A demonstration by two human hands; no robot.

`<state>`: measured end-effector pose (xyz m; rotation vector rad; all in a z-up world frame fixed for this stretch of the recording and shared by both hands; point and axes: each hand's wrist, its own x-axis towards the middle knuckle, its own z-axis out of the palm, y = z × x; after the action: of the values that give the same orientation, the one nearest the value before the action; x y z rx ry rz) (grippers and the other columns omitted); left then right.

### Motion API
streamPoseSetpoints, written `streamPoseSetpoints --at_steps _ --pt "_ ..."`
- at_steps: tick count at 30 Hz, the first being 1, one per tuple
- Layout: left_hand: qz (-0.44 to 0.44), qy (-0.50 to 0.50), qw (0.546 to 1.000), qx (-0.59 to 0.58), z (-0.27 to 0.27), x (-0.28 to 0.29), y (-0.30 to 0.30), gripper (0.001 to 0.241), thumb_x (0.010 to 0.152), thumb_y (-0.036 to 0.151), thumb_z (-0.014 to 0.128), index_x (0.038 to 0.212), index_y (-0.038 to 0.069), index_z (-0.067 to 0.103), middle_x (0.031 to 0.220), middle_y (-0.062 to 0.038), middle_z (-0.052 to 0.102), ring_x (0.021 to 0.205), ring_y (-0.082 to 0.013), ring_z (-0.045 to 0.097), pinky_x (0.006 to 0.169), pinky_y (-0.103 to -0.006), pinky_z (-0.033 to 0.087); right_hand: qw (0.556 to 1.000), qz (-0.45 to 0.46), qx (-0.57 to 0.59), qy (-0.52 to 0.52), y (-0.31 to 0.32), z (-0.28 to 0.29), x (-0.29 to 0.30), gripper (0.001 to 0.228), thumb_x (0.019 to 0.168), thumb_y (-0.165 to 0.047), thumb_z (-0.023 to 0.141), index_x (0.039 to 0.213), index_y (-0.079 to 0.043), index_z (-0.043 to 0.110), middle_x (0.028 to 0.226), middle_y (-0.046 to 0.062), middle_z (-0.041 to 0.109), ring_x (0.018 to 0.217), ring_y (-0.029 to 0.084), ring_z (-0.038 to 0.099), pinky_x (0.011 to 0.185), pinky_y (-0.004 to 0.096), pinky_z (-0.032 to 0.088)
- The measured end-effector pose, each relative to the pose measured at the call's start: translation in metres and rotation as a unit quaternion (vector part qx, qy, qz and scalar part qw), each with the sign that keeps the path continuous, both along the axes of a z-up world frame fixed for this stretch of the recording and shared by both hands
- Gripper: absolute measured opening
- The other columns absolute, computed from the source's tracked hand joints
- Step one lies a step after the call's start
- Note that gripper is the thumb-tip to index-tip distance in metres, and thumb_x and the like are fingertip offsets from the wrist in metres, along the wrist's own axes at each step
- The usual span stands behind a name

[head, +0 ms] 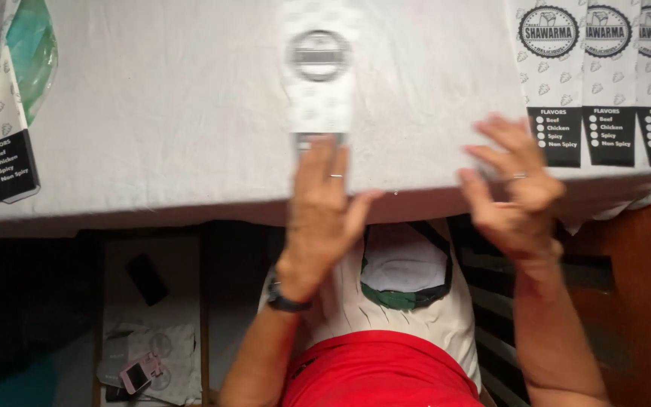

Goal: Folding the bottom flaps of paper food sleeves and applying glue to seal them.

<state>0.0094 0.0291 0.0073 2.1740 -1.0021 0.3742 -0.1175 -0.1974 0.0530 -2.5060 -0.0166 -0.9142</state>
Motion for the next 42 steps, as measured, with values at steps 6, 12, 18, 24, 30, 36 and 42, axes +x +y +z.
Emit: streamPoseSetpoints --at_steps 6,12,18,24,30,36,42 --pt "-0.143 0.109 0.983 -0.028 0.007 -0.033 -0.045 0.096 0.081 0.003 0.075 0.159 -0.006 0.021 0.165 -0.032 0.027 0.156 -0.0497 0.023 0.131 -0.0527 0.022 0.990 0.125 0.063 0.022 0.037 -0.013 0.028 0.027 0.088 0.012 0.069 0.114 0.004 0.069 0.137 0.019 0.063 0.132 0.041 0.060 0.127 0.056 0.030" --pt "-0.183 0.120 0.971 -0.095 0.000 -0.012 -0.018 0.075 0.078 -0.005 0.078 0.145 -0.001 0.044 0.158 -0.024 0.038 0.152 -0.0451 0.033 0.128 -0.0542 0.023 0.988 0.144 0.046 0.043 0.030 -0.016 0.031 0.026 0.087 -0.006 0.078 0.111 0.002 0.073 0.126 0.016 0.071 0.129 0.037 0.063 0.124 0.053 0.031" --pt "-0.154 0.033 0.986 -0.053 -0.012 -0.007 -0.020 0.033 0.093 0.011 0.076 0.123 0.001 0.068 0.135 -0.016 0.062 0.138 -0.0391 0.053 0.122 -0.0520 0.037 0.985 0.164 0.018 0.058 0.015 -0.008 0.035 0.039 0.082 -0.018 0.086 0.112 0.002 0.072 0.125 0.018 0.071 0.130 0.040 0.062 0.124 0.056 0.030" --pt "-0.148 0.009 0.986 -0.075 -0.010 -0.006 -0.028 0.032 0.096 0.016 0.074 0.121 -0.002 0.068 0.132 -0.017 0.064 0.136 -0.0391 0.055 0.120 -0.0486 0.041 0.988 0.153 -0.013 0.031 0.012 -0.007 0.032 0.030 0.086 -0.011 0.084 0.109 0.003 0.072 0.124 0.019 0.071 0.127 0.042 0.063 0.120 0.057 0.037" --pt "-0.149 -0.006 0.983 -0.107 -0.017 -0.007 -0.030 0.028 0.097 0.015 0.074 0.118 -0.003 0.072 0.125 -0.017 0.068 0.127 -0.0363 0.062 0.115 -0.0473 0.047 0.988 0.149 -0.007 -0.040 0.017 -0.023 0.028 0.008 0.090 0.001 0.078 0.096 0.005 0.075 0.109 0.019 0.075 0.110 0.041 0.072 0.111 0.057 0.049" --pt "-0.127 -0.007 0.983 -0.130 -0.015 -0.010 -0.035 0.022 0.096 0.013 0.075 0.112 -0.002 0.075 0.118 -0.015 0.071 0.120 -0.0341 0.065 0.110 -0.0453 0.051 0.990 0.135 0.016 -0.046 0.016 -0.024 0.028 0.005 0.091 0.000 0.079 0.090 0.003 0.076 0.107 0.016 0.077 0.110 0.037 0.073 0.116 0.053 0.043" --pt "-0.069 0.078 0.978 -0.180 -0.011 -0.013 -0.044 0.013 0.091 0.007 0.078 0.100 -0.003 0.077 0.104 -0.011 0.071 0.109 -0.0307 0.069 0.102 -0.0415 0.054 0.989 0.067 0.133 0.024 0.020 -0.023 0.029 0.010 0.091 -0.001 0.080 0.087 0.001 0.072 0.102 0.012 0.076 0.111 0.031 0.073 0.124 0.049 0.031"
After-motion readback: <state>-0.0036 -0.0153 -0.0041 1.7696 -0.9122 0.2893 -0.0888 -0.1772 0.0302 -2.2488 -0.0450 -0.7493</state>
